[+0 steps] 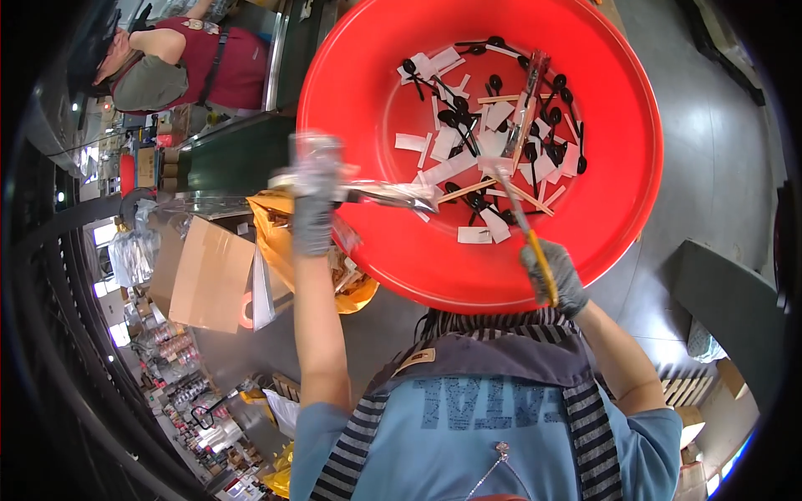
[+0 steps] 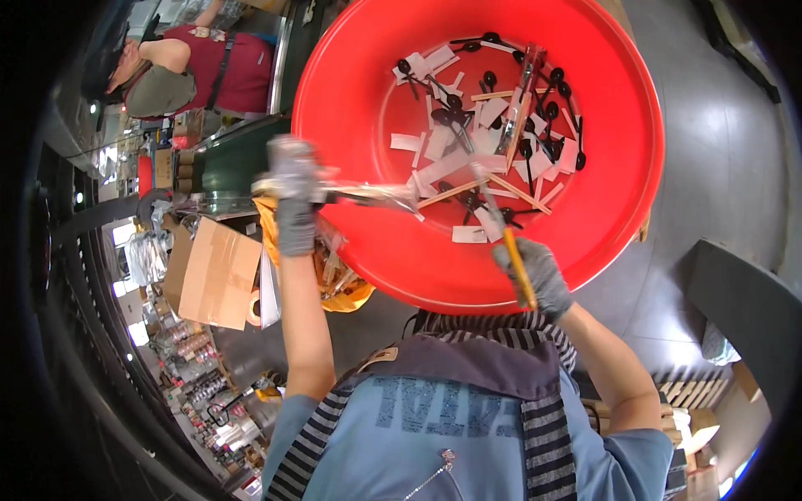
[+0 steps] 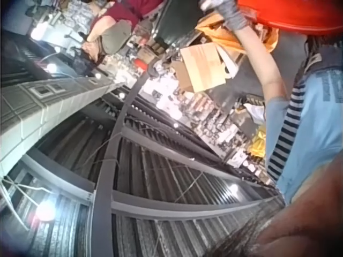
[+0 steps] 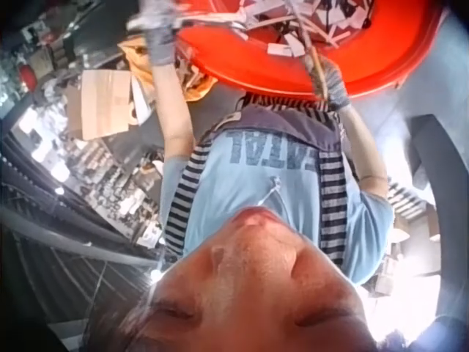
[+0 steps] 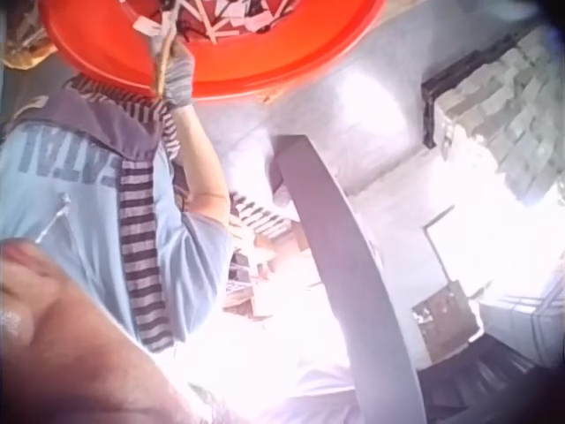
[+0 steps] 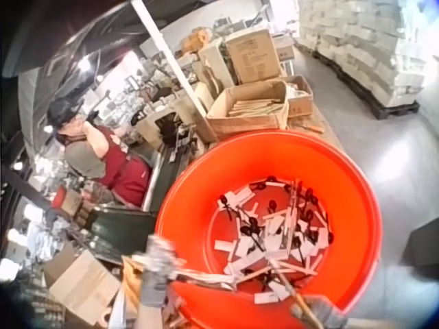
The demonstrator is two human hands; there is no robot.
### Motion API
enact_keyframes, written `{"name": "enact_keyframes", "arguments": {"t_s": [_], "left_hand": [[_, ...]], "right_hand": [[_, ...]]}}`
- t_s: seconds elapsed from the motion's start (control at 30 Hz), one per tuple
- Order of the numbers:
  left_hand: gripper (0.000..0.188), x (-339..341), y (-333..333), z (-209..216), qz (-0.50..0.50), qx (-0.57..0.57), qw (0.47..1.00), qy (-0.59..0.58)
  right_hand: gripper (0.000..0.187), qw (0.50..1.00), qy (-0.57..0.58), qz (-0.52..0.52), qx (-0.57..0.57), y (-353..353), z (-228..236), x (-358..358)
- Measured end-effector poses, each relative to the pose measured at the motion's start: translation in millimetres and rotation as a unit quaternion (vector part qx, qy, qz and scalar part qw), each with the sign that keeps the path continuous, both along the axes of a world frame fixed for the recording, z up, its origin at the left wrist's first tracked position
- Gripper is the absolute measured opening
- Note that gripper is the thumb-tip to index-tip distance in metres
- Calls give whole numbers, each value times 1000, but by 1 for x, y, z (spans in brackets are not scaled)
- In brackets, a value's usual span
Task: The recorder is sorting disposable chopsticks and spoons from a large red bin into individual plastic packages.
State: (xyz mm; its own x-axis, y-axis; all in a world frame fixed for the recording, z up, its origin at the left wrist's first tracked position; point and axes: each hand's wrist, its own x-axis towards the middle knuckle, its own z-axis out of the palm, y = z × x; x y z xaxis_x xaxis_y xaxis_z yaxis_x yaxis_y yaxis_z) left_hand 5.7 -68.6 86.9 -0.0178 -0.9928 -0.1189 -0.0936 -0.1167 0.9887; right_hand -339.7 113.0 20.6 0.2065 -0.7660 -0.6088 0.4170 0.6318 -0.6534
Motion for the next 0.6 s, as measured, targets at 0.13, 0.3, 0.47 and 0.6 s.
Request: {"name": "enact_keyframes", "arguments": {"t_s": [0.13, 0.3, 0.47, 0.6], "left_hand": [[20, -1, -12, -27, 18, -12, 990, 140], [11, 7, -12, -24, -36, 11, 909, 414], [11, -34, -4, 8, -101, -8, 902, 420], [11, -22, -4, -5, -55, -50, 904, 420]], "right_hand": [[23, 999, -5, 39, 38, -19, 27, 7], [33, 988, -148, 2, 30, -17, 5, 1], [55, 934, 142, 266, -192, -22, 6, 0], [64, 896, 219, 287, -260, -29, 27, 7]]}}
